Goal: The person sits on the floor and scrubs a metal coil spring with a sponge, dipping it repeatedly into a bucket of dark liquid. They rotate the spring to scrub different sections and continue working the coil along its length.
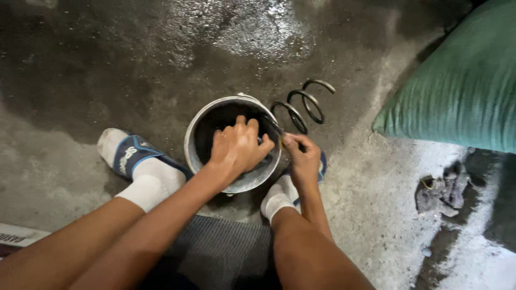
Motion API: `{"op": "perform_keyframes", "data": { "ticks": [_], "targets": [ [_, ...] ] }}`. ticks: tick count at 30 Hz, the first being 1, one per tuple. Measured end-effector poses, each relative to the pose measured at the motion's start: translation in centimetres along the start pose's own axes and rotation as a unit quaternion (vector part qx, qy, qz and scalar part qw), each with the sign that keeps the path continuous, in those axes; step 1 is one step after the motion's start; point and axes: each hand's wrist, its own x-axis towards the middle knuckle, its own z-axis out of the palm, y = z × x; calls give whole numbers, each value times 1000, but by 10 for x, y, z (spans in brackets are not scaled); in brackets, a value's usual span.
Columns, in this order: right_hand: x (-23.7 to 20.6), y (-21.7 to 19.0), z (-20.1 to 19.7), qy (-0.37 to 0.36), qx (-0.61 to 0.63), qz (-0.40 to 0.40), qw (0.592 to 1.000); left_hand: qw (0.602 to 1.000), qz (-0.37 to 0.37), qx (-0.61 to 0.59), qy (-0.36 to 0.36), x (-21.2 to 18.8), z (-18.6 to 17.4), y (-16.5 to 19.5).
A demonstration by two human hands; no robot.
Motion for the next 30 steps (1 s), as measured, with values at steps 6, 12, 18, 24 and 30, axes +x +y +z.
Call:
{"op": "perform_keyframes", "data": {
  "ticks": [6,12,18,24,30],
  "targets": [
    [15,8,15,40,-13,40,998,1000,14,-11,7,1,3,-2],
    [6,-11,6,-7,-32,12,999,999,35,3,7,0,0,-3],
    [13,-5,14,37,-46,38,998,999,33,17,2,-2,-2,1],
    [-1,9,0,4,-97,-29,995,999,43,17,9,0,-4,-1],
    [-12,15,4,89,33,-56,994,998,46,20,24,0,0,-3]
  ]
}}
